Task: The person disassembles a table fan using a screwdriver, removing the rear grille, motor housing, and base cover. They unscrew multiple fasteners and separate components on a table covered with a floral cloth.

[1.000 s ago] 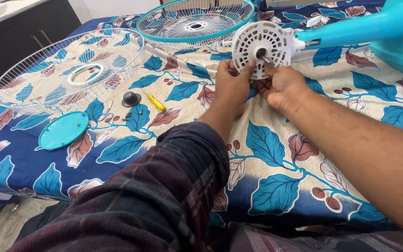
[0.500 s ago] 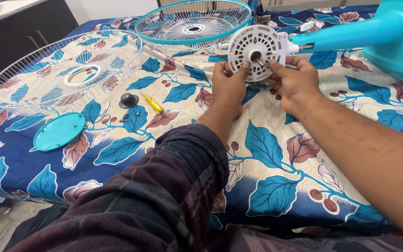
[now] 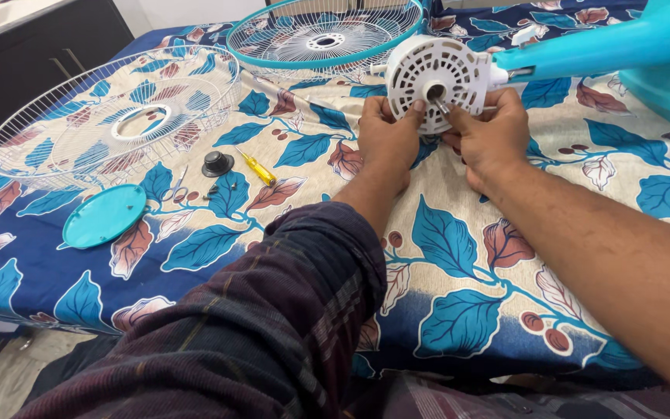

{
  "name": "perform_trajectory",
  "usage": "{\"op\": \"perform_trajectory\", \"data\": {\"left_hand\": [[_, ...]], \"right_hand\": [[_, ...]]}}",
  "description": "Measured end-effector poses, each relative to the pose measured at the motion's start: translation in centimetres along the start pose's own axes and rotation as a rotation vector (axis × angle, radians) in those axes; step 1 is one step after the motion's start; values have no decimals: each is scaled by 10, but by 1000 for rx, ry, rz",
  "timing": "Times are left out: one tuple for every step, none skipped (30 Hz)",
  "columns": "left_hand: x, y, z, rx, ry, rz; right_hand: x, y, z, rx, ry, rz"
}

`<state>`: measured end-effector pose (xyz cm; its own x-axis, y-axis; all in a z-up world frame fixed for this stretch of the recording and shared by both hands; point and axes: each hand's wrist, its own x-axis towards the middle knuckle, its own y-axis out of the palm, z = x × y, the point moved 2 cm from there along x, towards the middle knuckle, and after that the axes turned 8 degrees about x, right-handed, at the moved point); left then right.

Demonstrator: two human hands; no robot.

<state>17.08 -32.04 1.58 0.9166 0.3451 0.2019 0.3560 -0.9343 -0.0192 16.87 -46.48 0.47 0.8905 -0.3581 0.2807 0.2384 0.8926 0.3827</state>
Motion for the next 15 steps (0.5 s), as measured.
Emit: {"op": "perform_trajectory", "data": {"left_hand": [[1, -1, 1, -7, 15, 15], [1, -2, 2, -13, 30, 32], [1, -2, 4, -19, 44, 48], [1, -2, 5, -32, 47, 42], [1, -2, 7, -45, 50, 35], [2, -2, 8, -58, 54, 30], [3, -2, 10, -36, 52, 21], [4, -1, 11, -16, 49, 15], [5, 1, 13, 5, 46, 9], [6, 1, 14, 17, 47, -2], [7, 0, 14, 29, 48, -13], [11, 0, 13, 39, 52, -25], [15, -1, 10, 6, 103, -22], [18, -3, 7, -25, 148, -15], [21, -5, 4, -55, 194, -8]], "right_hand": [[0, -1, 0, 0, 0, 4], [-1, -2, 0, 0, 0, 7], [-1, -3, 0, -8, -3, 1], [-1, -3, 0, -15, -7, -3], [0, -2, -1, -22, -11, -7], [0, -2, -1, -22, -16, 0], [0, -2, -2, -23, -22, 7], [0, -3, -2, -25, -28, 10], [0, -5, -1, -33, -32, 6], [0, -3, -1, -39, -31, 7], [-1, -2, -2, -45, -31, 8], [-1, -1, -1, -70, -15, 3], [0, -1, 1, -96, 2, -1], [-3, -2, 1, -123, 23, -10], [-4, -3, 2, -135, 15, -5]]}}
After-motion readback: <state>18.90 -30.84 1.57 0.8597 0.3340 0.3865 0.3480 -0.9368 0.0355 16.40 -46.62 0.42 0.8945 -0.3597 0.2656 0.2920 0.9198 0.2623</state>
